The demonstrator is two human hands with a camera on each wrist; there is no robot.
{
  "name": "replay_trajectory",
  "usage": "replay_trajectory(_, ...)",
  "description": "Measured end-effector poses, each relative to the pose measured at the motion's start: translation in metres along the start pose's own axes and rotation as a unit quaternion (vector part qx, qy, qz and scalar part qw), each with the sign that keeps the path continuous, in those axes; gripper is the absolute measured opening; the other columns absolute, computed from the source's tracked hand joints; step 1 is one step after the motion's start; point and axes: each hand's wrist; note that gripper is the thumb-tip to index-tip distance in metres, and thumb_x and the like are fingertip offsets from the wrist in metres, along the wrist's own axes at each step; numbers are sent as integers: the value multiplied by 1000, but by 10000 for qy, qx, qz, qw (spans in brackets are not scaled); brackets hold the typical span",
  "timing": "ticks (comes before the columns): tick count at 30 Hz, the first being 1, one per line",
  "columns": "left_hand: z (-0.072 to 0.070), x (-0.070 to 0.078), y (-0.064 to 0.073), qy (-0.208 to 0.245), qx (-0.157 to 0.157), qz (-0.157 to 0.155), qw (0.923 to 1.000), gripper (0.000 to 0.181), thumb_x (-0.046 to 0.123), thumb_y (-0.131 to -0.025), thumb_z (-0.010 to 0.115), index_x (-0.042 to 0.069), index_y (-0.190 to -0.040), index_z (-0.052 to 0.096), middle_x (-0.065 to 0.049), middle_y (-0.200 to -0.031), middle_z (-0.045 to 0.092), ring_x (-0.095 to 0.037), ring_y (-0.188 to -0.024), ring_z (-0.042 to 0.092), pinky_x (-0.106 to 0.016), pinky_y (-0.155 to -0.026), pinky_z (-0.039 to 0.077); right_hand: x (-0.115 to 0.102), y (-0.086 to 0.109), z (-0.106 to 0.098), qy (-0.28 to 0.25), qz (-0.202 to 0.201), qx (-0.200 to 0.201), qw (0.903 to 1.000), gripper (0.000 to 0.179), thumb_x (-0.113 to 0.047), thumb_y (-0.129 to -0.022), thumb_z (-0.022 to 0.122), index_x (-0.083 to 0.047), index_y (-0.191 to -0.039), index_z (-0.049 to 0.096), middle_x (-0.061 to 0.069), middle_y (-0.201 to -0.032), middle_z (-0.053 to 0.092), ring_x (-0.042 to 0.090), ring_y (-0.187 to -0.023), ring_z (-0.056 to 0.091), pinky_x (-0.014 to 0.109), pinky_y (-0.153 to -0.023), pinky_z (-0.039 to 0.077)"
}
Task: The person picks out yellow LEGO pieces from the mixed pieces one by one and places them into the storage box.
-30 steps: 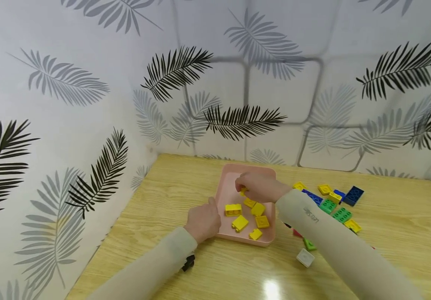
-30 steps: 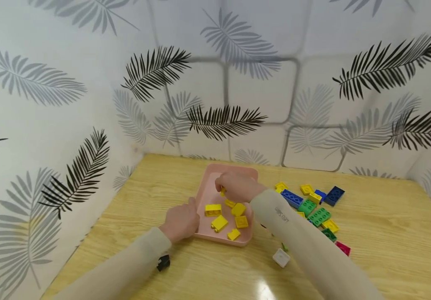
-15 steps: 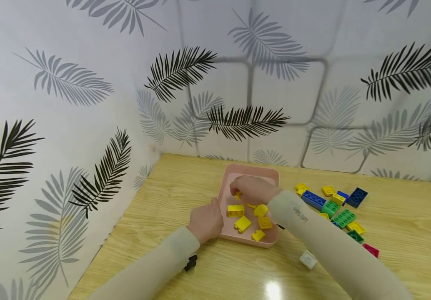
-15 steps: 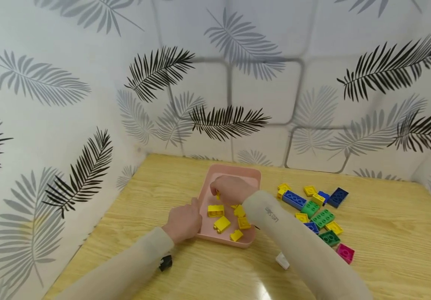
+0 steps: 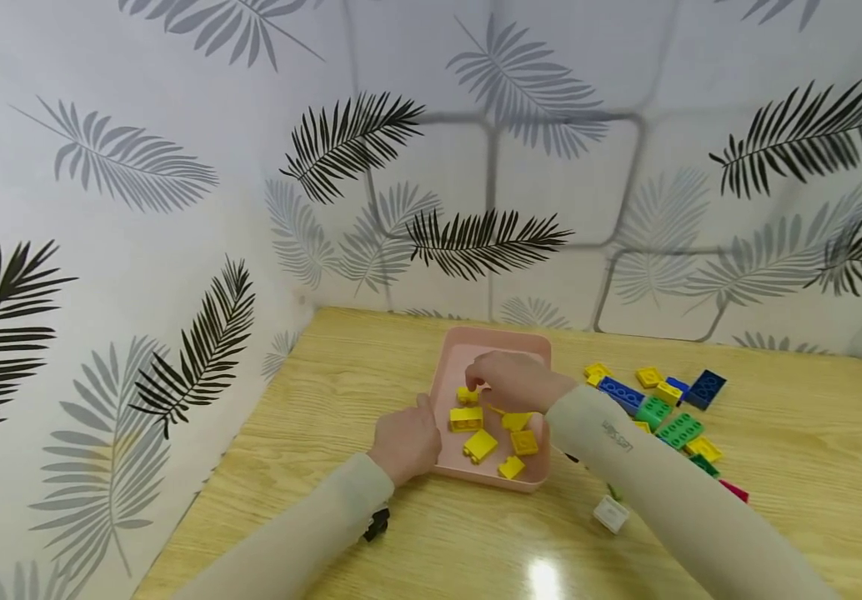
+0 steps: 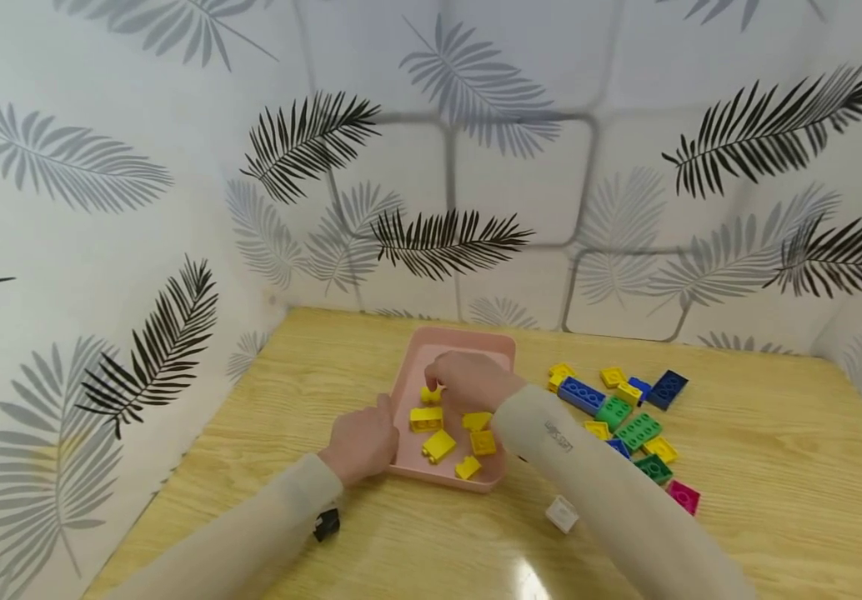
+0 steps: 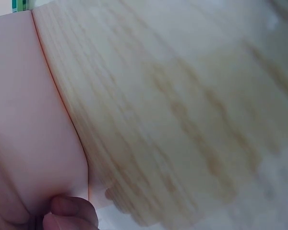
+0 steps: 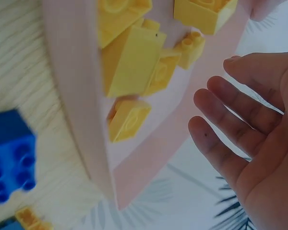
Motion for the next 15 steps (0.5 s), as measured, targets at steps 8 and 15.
replay_trajectory(8,2,-1,-2,5,-79,-91,9999,60,31,-100,54,-2,-148,38,-5,-61,54,-15,-49,53,-33,-48,48,13,31,-5,-23,220,173,9996,13,-13,-93,72,-15,-106,71,-2,-102,69,13,-84,59,34,-82,55)
replay_trajectory(15,4,1,-3,90,-23,-55,9999,58,30,-101,53,-2,-147,39,-4,-60,54,-15,-47,52,-32,-46,46,33,65,-5,-116,278,388,9988,13,-16,-94,71,-15,-106,73,-2,-104,71,13,-87,64,36,-82,57)
Point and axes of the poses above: each hand's wrist, its own y-axis away from the middle knuckle, its own z-axis out of the palm, x = y × z
